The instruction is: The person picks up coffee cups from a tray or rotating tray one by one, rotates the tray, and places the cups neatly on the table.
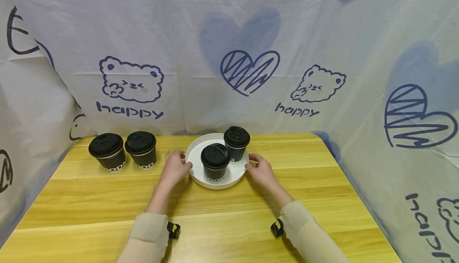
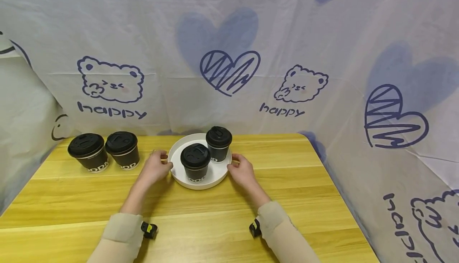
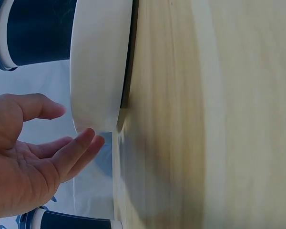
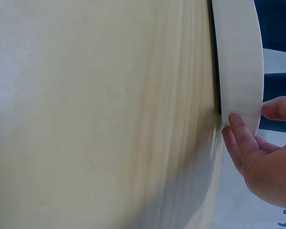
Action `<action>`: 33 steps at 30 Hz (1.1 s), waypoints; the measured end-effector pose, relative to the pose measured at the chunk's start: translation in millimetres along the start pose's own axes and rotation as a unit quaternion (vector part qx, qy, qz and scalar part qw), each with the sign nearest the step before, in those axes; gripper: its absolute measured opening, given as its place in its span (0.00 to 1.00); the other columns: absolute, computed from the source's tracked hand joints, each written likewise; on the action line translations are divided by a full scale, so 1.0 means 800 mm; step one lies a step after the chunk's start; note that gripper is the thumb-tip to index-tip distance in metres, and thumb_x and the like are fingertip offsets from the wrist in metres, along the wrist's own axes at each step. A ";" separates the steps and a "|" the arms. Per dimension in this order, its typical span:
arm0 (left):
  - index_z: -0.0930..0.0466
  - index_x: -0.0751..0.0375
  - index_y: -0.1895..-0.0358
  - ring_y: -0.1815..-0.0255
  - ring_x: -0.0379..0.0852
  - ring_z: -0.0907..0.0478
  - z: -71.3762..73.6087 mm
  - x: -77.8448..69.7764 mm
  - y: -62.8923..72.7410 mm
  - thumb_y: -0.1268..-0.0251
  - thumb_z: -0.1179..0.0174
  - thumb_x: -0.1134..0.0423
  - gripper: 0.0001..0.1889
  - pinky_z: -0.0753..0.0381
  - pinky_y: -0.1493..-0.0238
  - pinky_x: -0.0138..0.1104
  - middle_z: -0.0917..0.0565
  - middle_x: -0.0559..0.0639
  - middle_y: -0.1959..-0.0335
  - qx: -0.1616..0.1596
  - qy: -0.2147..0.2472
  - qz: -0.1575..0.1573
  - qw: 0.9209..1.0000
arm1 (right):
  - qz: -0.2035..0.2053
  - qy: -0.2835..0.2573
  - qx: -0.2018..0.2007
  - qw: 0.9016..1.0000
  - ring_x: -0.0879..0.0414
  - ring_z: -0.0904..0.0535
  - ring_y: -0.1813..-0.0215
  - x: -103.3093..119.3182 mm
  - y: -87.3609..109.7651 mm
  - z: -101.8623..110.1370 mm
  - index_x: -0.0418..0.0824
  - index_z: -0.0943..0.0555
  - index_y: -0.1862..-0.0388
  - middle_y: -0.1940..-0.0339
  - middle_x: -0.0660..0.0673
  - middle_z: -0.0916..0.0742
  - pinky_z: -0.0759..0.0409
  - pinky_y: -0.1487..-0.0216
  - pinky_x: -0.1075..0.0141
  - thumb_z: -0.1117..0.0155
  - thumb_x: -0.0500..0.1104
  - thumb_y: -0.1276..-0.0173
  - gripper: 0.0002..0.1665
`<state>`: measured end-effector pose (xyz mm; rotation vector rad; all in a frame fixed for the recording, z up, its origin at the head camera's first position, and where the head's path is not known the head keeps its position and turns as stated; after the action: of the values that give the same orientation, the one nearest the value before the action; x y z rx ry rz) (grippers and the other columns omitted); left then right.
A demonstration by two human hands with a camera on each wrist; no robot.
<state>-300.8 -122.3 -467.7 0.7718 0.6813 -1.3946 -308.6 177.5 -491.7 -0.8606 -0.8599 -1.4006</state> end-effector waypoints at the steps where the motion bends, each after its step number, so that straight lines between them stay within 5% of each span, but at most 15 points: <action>1: 0.36 0.81 0.30 0.37 0.67 0.23 -0.001 0.000 0.001 0.32 0.43 0.68 0.30 0.21 0.37 0.53 0.24 0.74 0.35 0.001 -0.002 0.000 1.000 | -0.004 -0.003 0.001 1.000 0.38 0.17 0.37 0.000 0.001 0.000 0.25 0.25 0.32 0.34 0.29 0.19 0.16 0.41 0.56 0.40 0.33 0.28 0.27; 14: 0.32 0.81 0.33 0.42 0.64 0.23 -0.008 0.007 0.001 0.34 0.42 0.69 0.28 0.22 0.39 0.53 0.23 0.74 0.36 0.007 -0.014 0.002 1.000 | -0.015 -0.014 -0.009 1.000 0.39 0.17 0.37 0.002 0.008 0.000 0.27 0.26 0.32 0.34 0.30 0.19 0.16 0.42 0.58 0.37 0.35 0.28 0.28; 33: 0.28 0.81 0.35 0.43 0.63 0.21 -0.005 0.009 -0.014 0.37 0.45 0.72 0.26 0.21 0.39 0.51 0.21 0.74 0.37 -0.022 0.007 -0.016 1.000 | -0.013 -0.004 -0.031 0.999 0.39 0.17 0.38 0.001 -0.017 -0.002 0.27 0.23 0.34 0.36 0.31 0.17 0.17 0.47 0.61 0.43 0.34 0.28 0.25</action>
<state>-311.4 -123.9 -476.7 0.7396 0.7361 -1.3993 -322.1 175.6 -491.4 -0.9051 -0.8401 -1.4548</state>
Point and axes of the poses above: each hand's wrist, its own y-axis away from the middle knuckle, its own z-axis out of the back of the hand, x = y × z, the point moved 5 cm from there along -y, towards the middle knuckle
